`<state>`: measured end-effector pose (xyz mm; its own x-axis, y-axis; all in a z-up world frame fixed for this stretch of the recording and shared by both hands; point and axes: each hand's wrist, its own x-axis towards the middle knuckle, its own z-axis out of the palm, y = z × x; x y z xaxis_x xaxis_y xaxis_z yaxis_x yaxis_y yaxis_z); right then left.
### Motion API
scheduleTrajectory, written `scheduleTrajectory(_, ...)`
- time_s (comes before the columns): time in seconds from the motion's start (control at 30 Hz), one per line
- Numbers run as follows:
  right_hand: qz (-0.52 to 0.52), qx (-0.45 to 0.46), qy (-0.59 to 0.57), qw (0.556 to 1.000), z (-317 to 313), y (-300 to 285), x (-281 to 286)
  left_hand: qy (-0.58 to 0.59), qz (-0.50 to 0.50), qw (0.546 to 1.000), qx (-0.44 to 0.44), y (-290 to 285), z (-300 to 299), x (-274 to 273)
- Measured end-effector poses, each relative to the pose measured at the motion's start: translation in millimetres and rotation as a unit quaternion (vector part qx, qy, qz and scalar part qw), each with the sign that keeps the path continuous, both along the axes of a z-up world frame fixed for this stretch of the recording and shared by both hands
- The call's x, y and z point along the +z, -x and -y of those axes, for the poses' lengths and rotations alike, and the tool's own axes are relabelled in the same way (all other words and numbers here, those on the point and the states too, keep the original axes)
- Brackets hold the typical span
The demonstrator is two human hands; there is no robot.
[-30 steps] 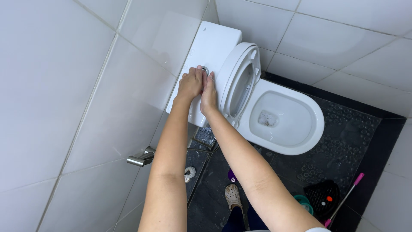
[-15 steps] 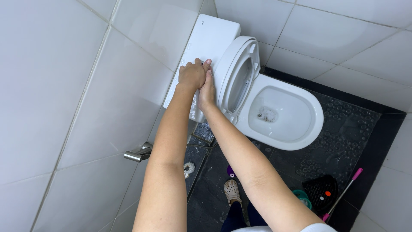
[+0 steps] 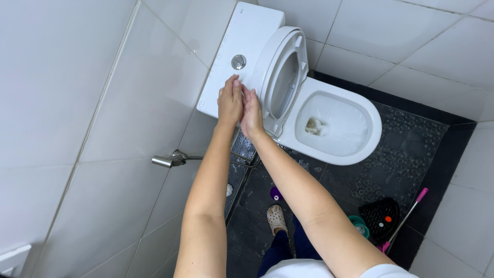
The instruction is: The person cleans a toilet by first pouring purple cleaning liquid from a bottle into the bowl. They then scrub the inside of the toilet bowl with a toilet brush while holding a pink scoop. After scrubbing, the person flushes the toilet and washes their hands at the sink.
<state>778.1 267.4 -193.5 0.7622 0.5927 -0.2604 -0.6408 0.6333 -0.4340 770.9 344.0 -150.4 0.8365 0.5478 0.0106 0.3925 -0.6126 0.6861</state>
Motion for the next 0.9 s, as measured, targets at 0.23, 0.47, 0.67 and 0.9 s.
scheduleTrajectory(0.23,-0.01,0.018,0.015,1.0,59,52,8,0.119,0.093,0.988,0.04,89,49,19)
scheduleTrajectory(0.47,-0.017,0.058,0.057,0.997,125,119,-4,0.252,0.136,0.958,0.009,170,99,22)
scheduleTrajectory(0.67,-0.001,0.063,0.092,0.994,185,176,12,0.317,0.127,0.939,-0.044,229,132,7)
scheduleTrajectory(0.9,-0.001,0.066,0.191,0.979,249,227,19,0.297,0.076,0.946,-0.103,265,169,24)
